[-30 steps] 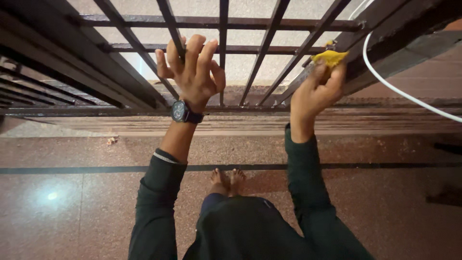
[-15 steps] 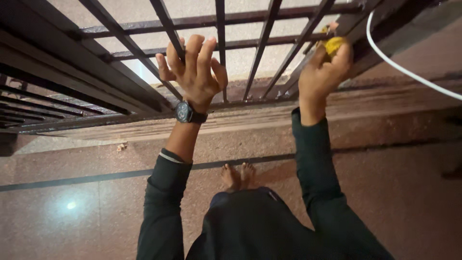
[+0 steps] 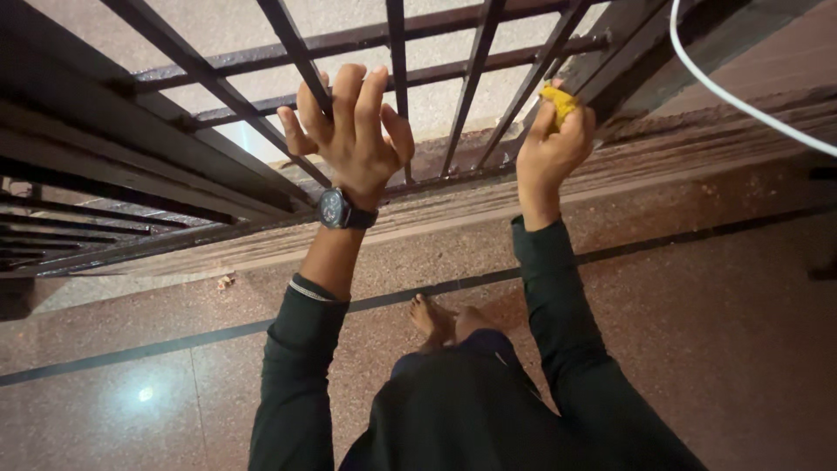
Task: The person wipes the horizontal and vertical bars of a metal railing using a yellow cloth. They hold the railing with one hand while scrubbing with the other, moving along the length of the railing.
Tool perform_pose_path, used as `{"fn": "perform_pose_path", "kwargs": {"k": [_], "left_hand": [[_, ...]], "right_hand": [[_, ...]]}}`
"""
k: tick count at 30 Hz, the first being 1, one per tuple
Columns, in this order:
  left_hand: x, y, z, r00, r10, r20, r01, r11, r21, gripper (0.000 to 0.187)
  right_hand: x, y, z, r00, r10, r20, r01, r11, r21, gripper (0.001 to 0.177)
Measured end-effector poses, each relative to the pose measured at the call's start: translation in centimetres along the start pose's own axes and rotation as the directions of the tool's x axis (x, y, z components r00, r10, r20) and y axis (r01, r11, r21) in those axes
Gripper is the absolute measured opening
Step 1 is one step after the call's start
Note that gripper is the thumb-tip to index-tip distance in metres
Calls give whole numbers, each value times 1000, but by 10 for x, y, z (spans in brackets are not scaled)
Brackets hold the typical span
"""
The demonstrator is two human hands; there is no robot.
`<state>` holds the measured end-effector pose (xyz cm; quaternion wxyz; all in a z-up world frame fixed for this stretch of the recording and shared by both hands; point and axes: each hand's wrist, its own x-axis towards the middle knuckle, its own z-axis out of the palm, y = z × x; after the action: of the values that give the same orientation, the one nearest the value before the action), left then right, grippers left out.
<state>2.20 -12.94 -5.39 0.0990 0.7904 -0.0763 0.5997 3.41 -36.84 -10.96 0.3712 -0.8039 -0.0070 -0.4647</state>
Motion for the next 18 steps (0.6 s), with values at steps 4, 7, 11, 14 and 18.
{"fn": "perform_pose_path", "kwargs": {"k": [4, 7, 11, 14, 18], "left_hand": [[1, 0, 4, 999, 7, -39, -7, 1000, -8, 37], [1, -2, 4, 999, 10, -41, -10, 1000, -9, 37], [-2, -1, 1, 1000, -6, -11, 6, 1000, -11, 40], [-2, -2, 5, 1000, -8, -30, 7, 999, -32, 42], [-1, -2, 19, 991, -24, -130, 19, 999, -36, 41]], "right_hand": [[-26, 25, 2, 993, 61, 104, -45, 987, -151, 13], [-53, 52, 13, 985, 91, 148, -61, 979, -193, 12], [-92, 80, 24, 908, 325, 263, -256, 930, -262, 25], [-116, 92, 31, 842, 454, 292, -417, 890, -184, 24], [-130, 101, 37, 889, 393, 234, -348, 913, -211, 23]]}}
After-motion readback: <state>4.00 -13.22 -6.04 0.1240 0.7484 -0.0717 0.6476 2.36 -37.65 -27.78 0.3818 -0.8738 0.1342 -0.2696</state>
